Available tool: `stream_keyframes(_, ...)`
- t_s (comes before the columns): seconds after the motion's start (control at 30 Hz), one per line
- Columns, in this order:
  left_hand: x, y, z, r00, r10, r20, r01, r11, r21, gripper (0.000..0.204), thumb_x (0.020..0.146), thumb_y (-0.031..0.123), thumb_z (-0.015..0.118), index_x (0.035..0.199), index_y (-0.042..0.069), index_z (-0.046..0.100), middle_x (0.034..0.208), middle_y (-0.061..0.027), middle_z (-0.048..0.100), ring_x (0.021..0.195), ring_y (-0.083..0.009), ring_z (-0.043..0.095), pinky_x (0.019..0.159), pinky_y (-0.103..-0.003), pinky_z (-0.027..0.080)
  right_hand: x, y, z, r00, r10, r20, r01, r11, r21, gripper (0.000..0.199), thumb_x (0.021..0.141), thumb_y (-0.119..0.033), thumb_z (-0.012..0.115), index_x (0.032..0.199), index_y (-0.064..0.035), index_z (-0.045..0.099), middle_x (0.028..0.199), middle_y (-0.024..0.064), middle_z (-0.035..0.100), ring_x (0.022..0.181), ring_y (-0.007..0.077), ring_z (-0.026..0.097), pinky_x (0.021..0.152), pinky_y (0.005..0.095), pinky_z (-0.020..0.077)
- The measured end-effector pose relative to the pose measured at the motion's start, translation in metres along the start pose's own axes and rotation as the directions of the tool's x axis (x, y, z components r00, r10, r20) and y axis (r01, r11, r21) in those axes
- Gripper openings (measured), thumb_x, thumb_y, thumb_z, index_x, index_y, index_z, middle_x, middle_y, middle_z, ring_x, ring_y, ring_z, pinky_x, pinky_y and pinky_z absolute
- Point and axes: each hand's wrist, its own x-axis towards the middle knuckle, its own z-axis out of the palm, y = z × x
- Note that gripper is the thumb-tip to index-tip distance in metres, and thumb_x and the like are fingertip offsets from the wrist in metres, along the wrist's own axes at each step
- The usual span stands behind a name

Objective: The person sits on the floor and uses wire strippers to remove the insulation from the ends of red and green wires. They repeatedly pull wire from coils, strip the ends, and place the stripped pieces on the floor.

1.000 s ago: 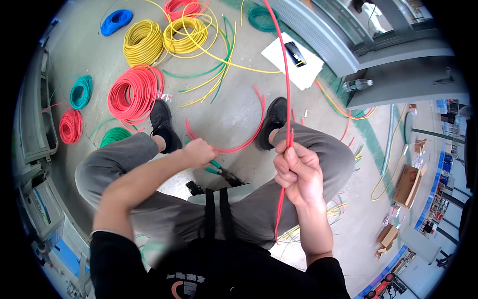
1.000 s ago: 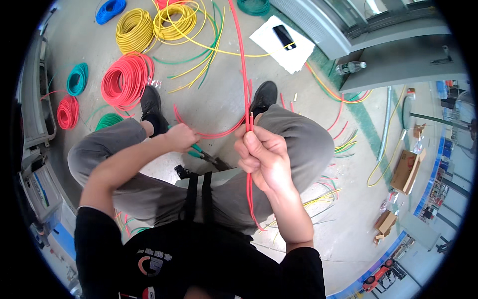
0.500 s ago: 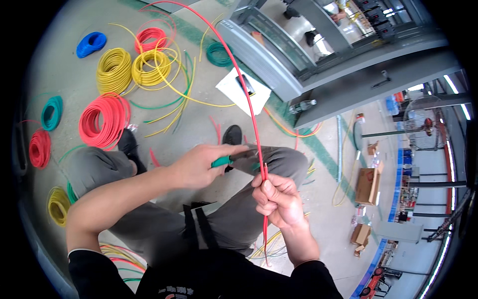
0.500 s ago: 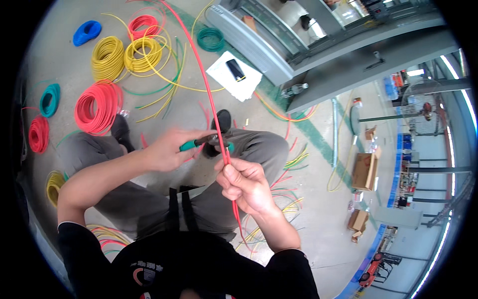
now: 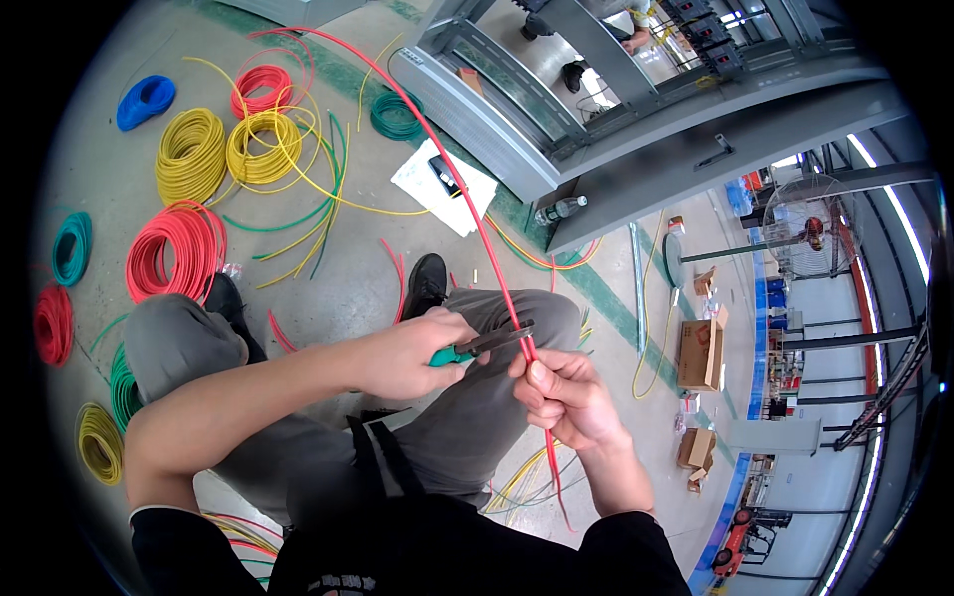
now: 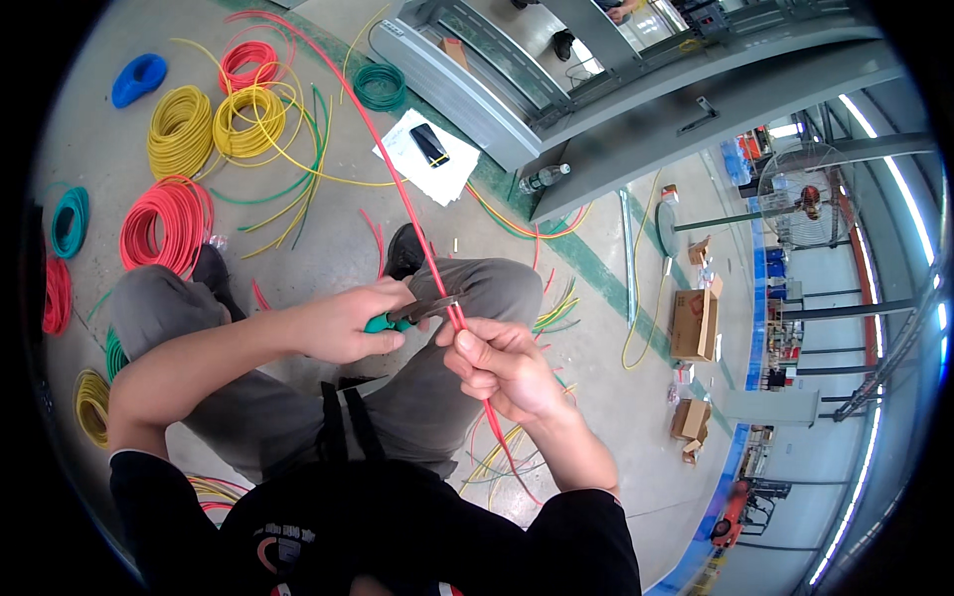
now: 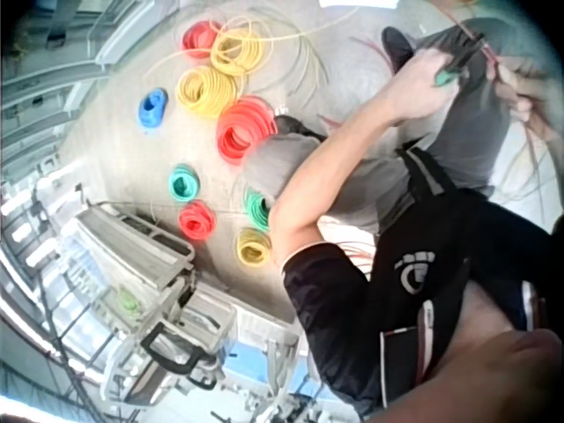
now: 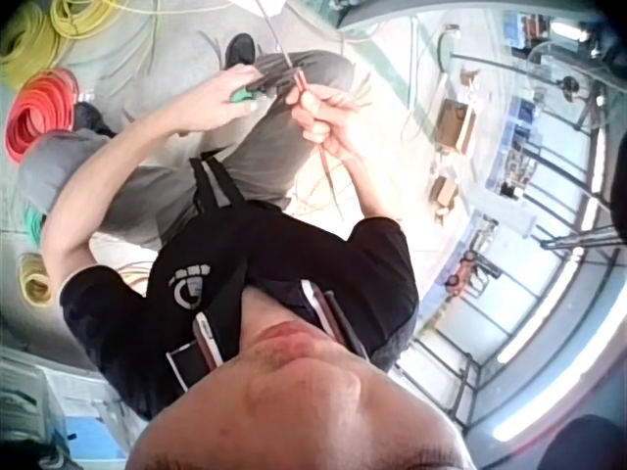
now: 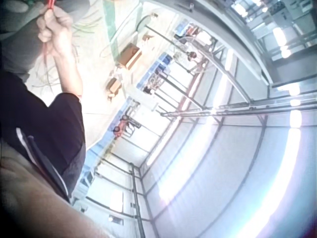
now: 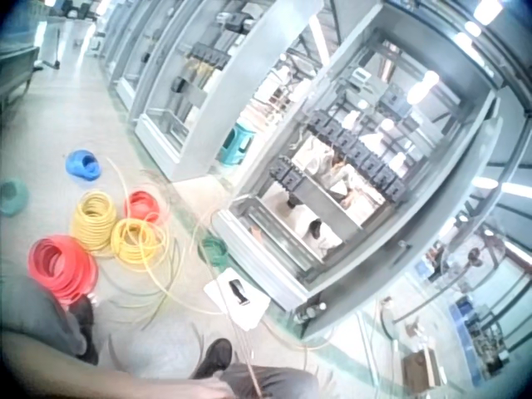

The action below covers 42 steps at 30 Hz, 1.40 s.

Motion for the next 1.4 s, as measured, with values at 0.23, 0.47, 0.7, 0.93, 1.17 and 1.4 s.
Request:
stream_keyframes(0.23, -0.004, 0.011, 0.016, 0.986, -0.138, -0.097, 0.131, 0.989, -0.075, 0.033, 0.09, 0.027, 0.06, 0.101, -0.004, 0.056, 0.077, -0.0165, 0.058, 0.072, -0.0289, 0.058, 0.068, -0.037, 0.045, 0.0, 0.0, 0.002, 0.993, -0.117, -0.017, 0.107, 0.947, -0.304, 0.026, 0.097, -0.015, 0.051, 0.11, 0.0061, 0.059, 0.073, 0.0051, 0.054, 0.048, 0.0034, 0.032, 0.043, 0.0194, 0.0235)
stream_keyframes(0.47, -0.013, -0.023, 0.038, 0.906, -0.141, -0.399, 0.147, 0.989, -0.017, 0.037, 0.088, 0.03, 0.063, 0.098, -0.005, 0.058, 0.077, -0.0158, 0.061, 0.066, -0.0275, 0.059, 0.064, -0.037, 0.047, 0.012, -0.002, -0.016, 0.99, -0.054, -0.133, 0.002, 0.933, -0.36, 0.023, 0.095, -0.014, 0.053, 0.108, 0.0036, 0.062, 0.071, 0.0032, 0.057, 0.048, 0.0031, 0.035, 0.043, 0.0195, 0.0267)
stream_keyframes(0.7, -0.011, 0.004, 0.013, 0.927, -0.34, -0.157, 0.19, 0.787, -0.587, 0.022, 0.089, 0.025, 0.062, 0.094, 0.004, 0.061, 0.071, -0.0006, 0.057, 0.06, -0.0066, 0.053, 0.056, -0.024, 0.044, 0.025, -0.001, 0.005, 0.999, -0.032, 0.037, 0.048, 0.582, -0.812, 0.018, 0.091, -0.011, 0.055, 0.084, 0.0004, 0.066, 0.06, 0.0032, 0.057, 0.049, 0.0097, 0.046, 0.047, 0.0265, 0.036)
stream_keyframes(0.93, 0.004, 0.04, -0.013, 0.917, -0.316, -0.242, 0.267, 0.939, -0.215, 0.02, 0.088, 0.021, 0.062, 0.093, 0.001, 0.061, 0.072, -0.0024, 0.062, 0.062, -0.0095, 0.056, 0.059, -0.025, 0.045, 0.037, -0.012, 0.0, 0.856, -0.35, 0.381, 0.47, 0.219, -0.855, 0.012, 0.082, -0.001, 0.057, 0.09, 0.003, 0.065, 0.069, 0.015, 0.064, 0.062, 0.0305, 0.062, 0.056, 0.0363, 0.0467)
stream_keyframes(1.17, 0.017, 0.013, -0.007, 0.883, -0.321, -0.343, 0.306, 0.947, -0.099, 0.017, 0.092, 0.016, 0.058, 0.09, -0.001, 0.059, 0.066, -0.0014, 0.056, 0.059, -0.0099, 0.052, 0.056, -0.025, 0.041, 0.051, -0.004, -0.038, 0.618, -0.599, 0.51, 0.519, -0.177, -0.836, 0.032, 0.066, 0.01, 0.056, 0.096, 0.0026, 0.064, 0.081, 0.0139, 0.064, 0.074, 0.0304, 0.061, 0.066, 0.0367, 0.0471)
stream_keyframes(1.4, 0.022, -0.035, -0.024, 0.653, -0.587, -0.478, 0.256, 0.765, -0.591, 0.025, 0.094, 0.022, 0.057, 0.082, 0.002, 0.051, 0.071, -0.0036, 0.049, 0.058, -0.0132, 0.046, 0.055, -0.029, 0.04, 0.038, -0.009, -0.157, 0.234, -0.864, 0.445, 0.259, -0.386, -0.885, 0.034, 0.065, 0.006, 0.061, 0.097, -0.0029, 0.066, 0.09, 0.0053, 0.066, 0.081, 0.0234, 0.06, 0.069, 0.0341, 0.0455)
